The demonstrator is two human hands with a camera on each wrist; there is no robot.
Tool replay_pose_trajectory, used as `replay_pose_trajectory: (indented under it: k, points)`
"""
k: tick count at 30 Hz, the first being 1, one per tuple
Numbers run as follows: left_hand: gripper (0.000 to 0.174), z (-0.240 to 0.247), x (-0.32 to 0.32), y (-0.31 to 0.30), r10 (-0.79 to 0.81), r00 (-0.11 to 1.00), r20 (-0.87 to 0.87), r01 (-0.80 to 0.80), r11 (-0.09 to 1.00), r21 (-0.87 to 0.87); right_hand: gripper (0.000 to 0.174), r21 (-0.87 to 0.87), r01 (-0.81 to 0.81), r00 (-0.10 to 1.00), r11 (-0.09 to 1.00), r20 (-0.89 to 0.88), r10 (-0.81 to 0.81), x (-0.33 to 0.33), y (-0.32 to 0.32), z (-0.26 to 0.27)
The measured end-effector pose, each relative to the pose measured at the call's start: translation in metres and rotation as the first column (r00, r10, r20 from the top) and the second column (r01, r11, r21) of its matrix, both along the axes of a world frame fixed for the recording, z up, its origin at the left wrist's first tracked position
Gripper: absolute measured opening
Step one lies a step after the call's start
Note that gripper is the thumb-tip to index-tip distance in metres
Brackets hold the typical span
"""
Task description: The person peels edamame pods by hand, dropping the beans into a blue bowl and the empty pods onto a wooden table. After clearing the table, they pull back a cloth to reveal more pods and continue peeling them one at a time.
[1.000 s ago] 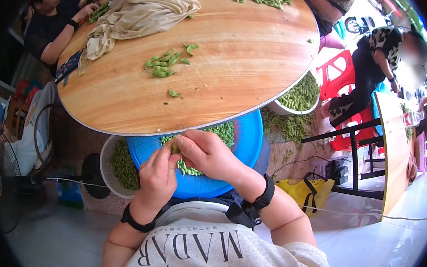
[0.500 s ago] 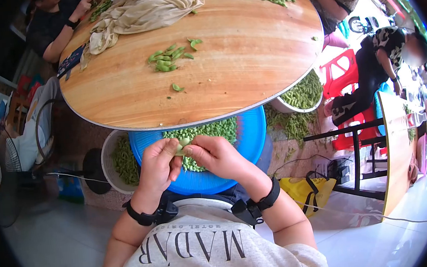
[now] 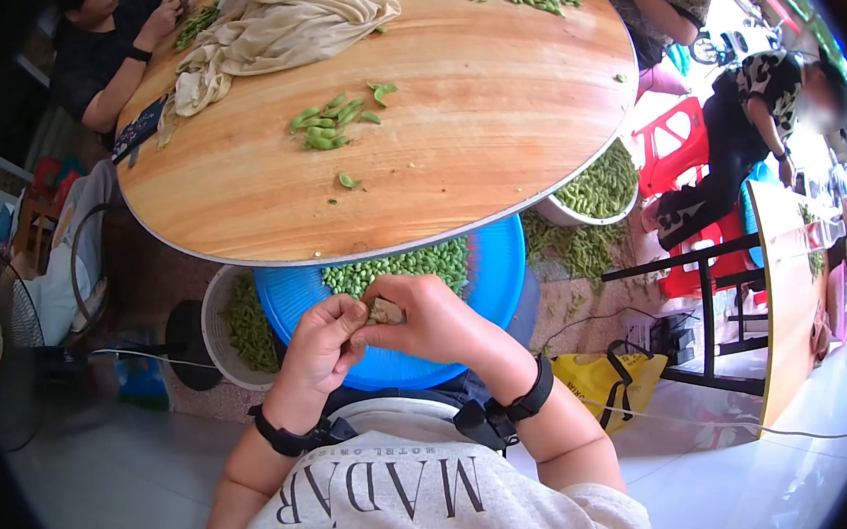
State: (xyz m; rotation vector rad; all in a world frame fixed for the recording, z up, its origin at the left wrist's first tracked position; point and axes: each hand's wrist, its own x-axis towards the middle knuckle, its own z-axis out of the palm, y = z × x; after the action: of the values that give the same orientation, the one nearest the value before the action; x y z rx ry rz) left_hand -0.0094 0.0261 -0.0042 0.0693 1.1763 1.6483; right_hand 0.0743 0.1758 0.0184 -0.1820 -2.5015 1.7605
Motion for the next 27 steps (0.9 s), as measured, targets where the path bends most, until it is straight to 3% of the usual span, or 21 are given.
replay_pose_trajectory:
  k: [2,7,10,11,12,14,16,18,20,22,24,26,27]
  points:
    - [0.024,0.005,0.000,-0.001,-0.076,0.988,-0.136,0.066,0.995,-0.078,0.027,-0.070,-0.023,1.000,0.997,0.005,0.023,0.001,0.003,-0.006]
    - [0.023,0.004,0.001,-0.006,-0.143,0.977,-0.156,0.124,0.984,-0.125,0.022,-0.216,-0.092,0.990,0.972,0.086,0.113,0.002,0.012,-0.019]
    - [0.021,0.009,-0.004,-0.011,-0.170,0.959,-0.227,0.119,0.968,-0.220,0.021,-0.504,0.059,0.920,0.862,0.363,0.149,0.000,0.017,-0.016]
    - [0.021,0.011,-0.009,-0.014,-0.180,0.949,-0.259,0.111,0.960,-0.257,0.022,-0.321,-0.003,0.945,0.947,0.309,0.107,0.000,0.016,-0.017]
    - [0.019,0.008,-0.015,-0.020,-0.203,0.852,-0.483,0.066,0.956,-0.287,0.022,-0.119,-0.052,0.966,0.992,0.244,0.080,0.001,0.015,-0.019]
    - [0.018,-0.001,-0.028,-0.042,-0.248,0.511,-0.823,-0.045,0.949,-0.313,0.024,0.198,-0.111,0.979,0.974,0.191,0.073,0.003,0.013,-0.017]
    - [0.022,0.009,-0.046,-0.071,-0.581,0.130,-0.804,-0.168,0.786,-0.595,0.026,0.409,-0.160,0.973,0.898,0.219,0.074,0.001,0.016,-0.005]
    - [0.023,0.025,-0.067,-0.089,-0.673,0.149,-0.725,-0.157,0.707,-0.689,0.025,0.403,-0.212,0.969,0.890,0.205,0.138,-0.004,0.023,-0.003]
    - [0.018,0.042,-0.096,-0.083,-0.539,0.152,-0.828,-0.024,0.836,-0.549,0.023,0.440,-0.260,0.959,0.860,0.219,0.178,-0.012,0.026,-0.002]
    - [0.016,0.075,-0.109,-0.046,-0.334,0.420,-0.844,-0.200,0.873,-0.445,0.020,0.374,-0.299,0.950,0.878,0.206,0.236,-0.024,0.018,0.004]
    - [0.015,0.077,-0.137,-0.004,-0.190,0.246,-0.951,-0.257,0.933,-0.253,0.018,0.334,-0.310,0.949,0.890,0.162,0.270,-0.034,0.008,0.008]
    - [0.014,0.067,-0.171,0.040,-0.232,0.182,-0.956,-0.244,0.931,-0.273,0.018,0.317,-0.289,0.957,0.903,0.083,0.277,-0.036,0.001,0.011]
    - [0.014,0.062,-0.188,0.062,-0.332,0.042,-0.942,-0.288,0.899,-0.330,0.018,0.279,-0.263,0.964,0.923,0.049,0.260,-0.033,-0.001,0.015]
